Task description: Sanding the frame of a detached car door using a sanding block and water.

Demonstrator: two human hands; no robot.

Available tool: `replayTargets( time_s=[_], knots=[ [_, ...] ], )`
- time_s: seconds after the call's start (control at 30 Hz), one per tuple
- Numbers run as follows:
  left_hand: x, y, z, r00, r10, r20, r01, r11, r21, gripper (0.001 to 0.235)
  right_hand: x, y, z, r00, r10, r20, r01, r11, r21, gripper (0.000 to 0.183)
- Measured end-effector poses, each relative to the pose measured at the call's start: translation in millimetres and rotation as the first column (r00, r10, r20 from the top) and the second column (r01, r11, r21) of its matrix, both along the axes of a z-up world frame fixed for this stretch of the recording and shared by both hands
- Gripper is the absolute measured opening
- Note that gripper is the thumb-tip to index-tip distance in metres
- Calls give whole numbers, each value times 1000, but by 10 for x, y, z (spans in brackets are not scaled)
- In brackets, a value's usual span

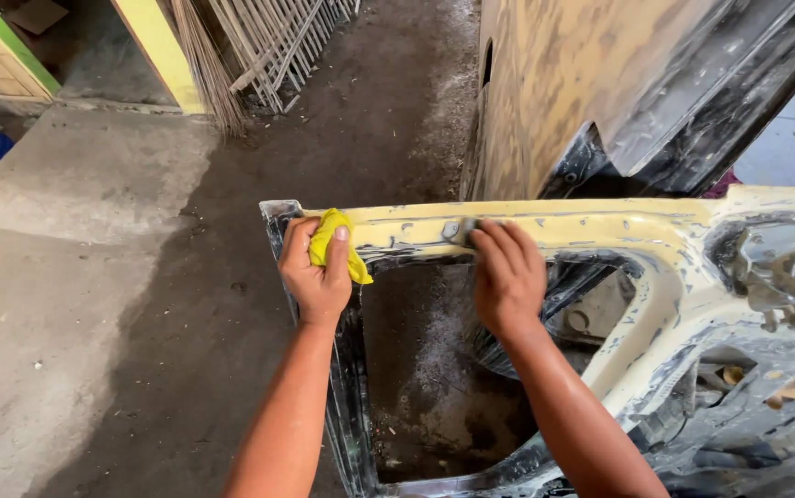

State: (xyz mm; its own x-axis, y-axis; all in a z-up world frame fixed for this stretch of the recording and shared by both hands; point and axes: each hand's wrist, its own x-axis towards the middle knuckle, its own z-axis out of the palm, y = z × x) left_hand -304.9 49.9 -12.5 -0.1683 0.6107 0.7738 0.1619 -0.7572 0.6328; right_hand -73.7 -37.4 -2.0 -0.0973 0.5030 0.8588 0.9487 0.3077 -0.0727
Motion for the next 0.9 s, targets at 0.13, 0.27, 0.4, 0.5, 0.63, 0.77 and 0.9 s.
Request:
replayTargets(
  time_s=[0.13, 0.27, 0.4, 0.5, 0.63, 0.77, 0.9],
  knots=[
    [-50, 64, -120, 990, -58, 128, 62, 998, -29, 15, -654, 242, 104, 984, 168, 50, -167, 985, -36, 37],
    [-92, 134, -207, 909, -186, 372, 248, 961, -125, 16, -788, 297, 164, 968, 232, 94, -223, 970, -92, 46],
    [-107, 135, -219, 877, -226, 424, 307, 942, -134, 16, -369, 146, 76, 975, 180, 129, -168, 980, -103, 48],
    [-71, 145, -224, 869, -248, 427, 310, 947, -81, 15, -347, 149, -23, 991, 77, 106, -71, 995, -68, 46],
    [-99, 157, -254, 834, -237, 498, 333, 937, -111, 15, -921, 362, 102, 969, 211, 128, -201, 976, -86, 51],
    [-127, 212, -231, 758, -275, 592, 393, 916, -78, 15, -884, 379, 173, 947, 296, 127, -276, 949, -154, 54],
    [-118, 239, -334, 728, -298, 617, 425, 903, -66, 13, -376, 179, 125, 970, 217, 106, -194, 962, -194, 51]
  ],
)
